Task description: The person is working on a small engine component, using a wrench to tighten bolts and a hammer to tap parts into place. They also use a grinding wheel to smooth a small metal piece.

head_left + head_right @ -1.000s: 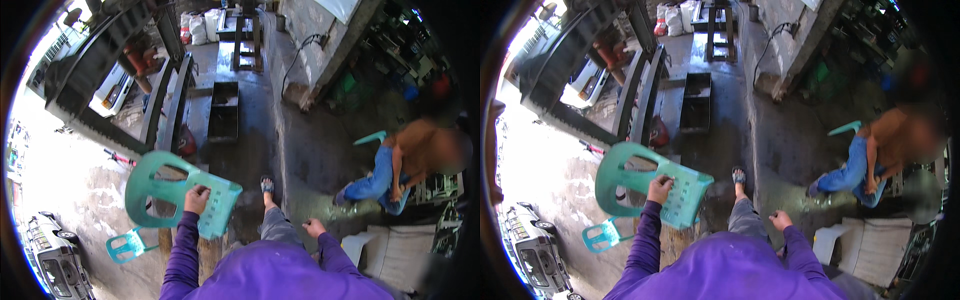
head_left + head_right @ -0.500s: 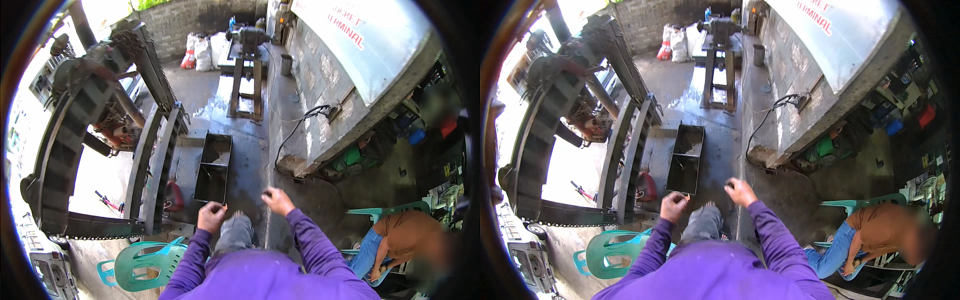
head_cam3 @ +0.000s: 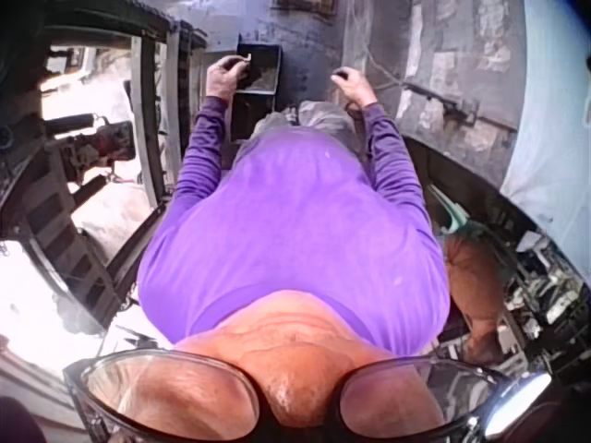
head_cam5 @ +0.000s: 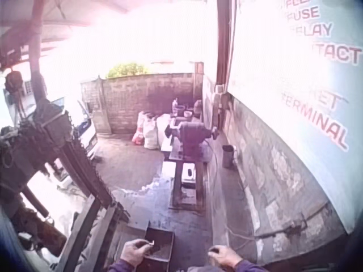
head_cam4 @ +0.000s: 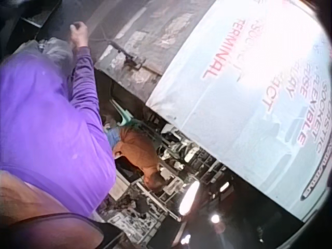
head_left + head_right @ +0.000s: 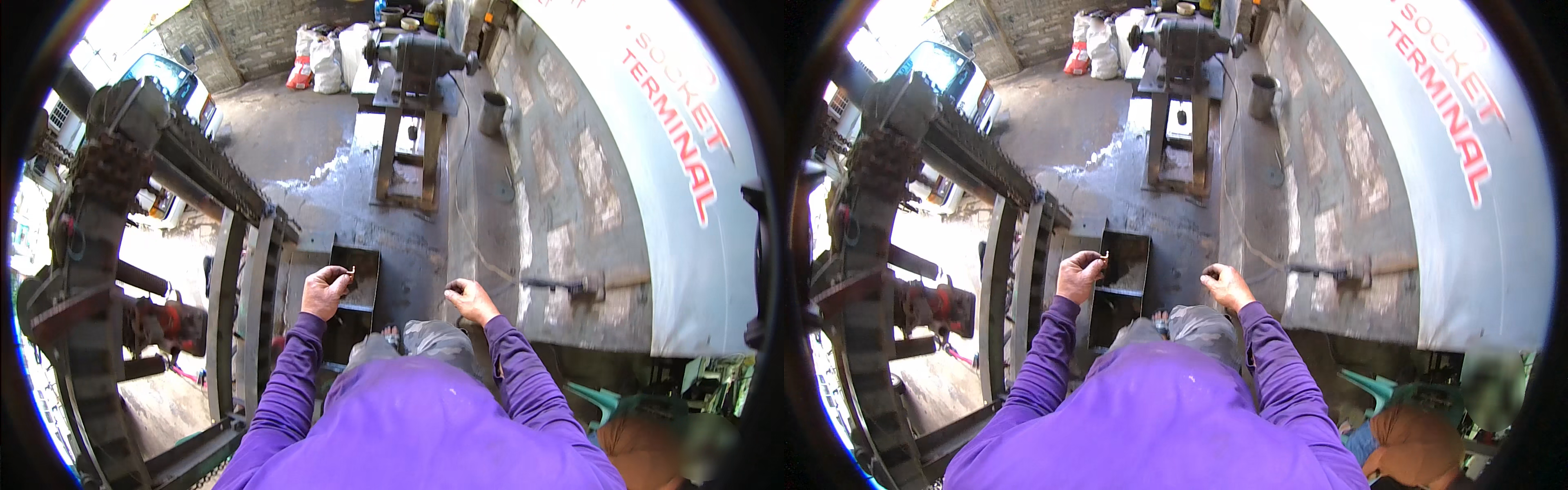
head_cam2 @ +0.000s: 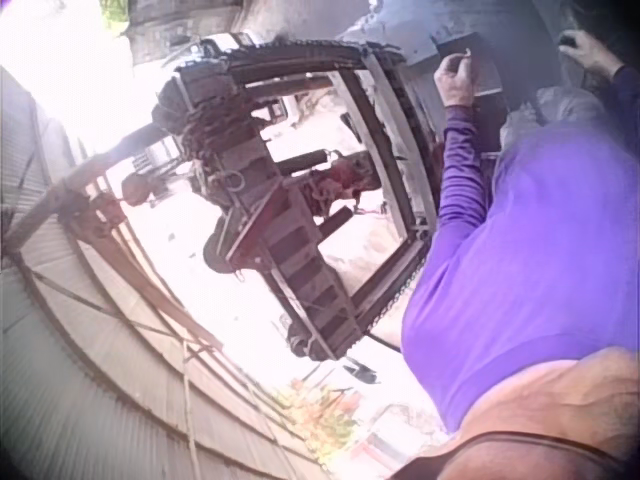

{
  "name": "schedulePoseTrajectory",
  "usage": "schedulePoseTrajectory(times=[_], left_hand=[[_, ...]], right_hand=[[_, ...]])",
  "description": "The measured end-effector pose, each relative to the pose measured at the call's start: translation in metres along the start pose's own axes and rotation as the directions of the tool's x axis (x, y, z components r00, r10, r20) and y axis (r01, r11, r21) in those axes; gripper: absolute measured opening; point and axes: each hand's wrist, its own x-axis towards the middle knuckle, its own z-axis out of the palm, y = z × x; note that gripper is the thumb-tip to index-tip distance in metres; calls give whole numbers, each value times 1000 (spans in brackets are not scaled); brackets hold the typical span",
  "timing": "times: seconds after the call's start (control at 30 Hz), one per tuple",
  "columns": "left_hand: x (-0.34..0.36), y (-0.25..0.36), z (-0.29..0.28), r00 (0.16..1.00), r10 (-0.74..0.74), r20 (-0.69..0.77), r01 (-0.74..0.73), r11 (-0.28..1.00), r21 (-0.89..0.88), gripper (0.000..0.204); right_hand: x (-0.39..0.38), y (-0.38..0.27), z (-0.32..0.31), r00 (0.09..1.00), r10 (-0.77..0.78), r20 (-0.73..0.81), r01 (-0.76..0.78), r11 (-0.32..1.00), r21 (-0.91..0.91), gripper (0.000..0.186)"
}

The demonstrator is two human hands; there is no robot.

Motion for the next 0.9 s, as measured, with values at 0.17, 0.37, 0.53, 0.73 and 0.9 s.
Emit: schedulePoseTrajectory(times=[0.17,0.37,0.53,0.73,0.9], left_hand=[[129,75,22,960,272,-68,-270,962,36,14],[243,127,59,859,462,-221,-458,886,71,10],[320,171,77,690,665,-287,-506,726,466,18],[382,204,77,640,710,-293,-529,684,501,18],[452,205,65,693,677,-248,-524,709,471,17]], right_hand=[[185,-69,-84,960,-270,-78,260,959,-113,34],[413,-152,-157,891,-436,-125,343,828,-444,60],[542,-186,-196,963,-256,-82,165,803,-573,85],[626,-192,-202,975,-211,-69,108,723,-682,77],[632,-195,-212,993,-120,-23,81,787,-612,66]])
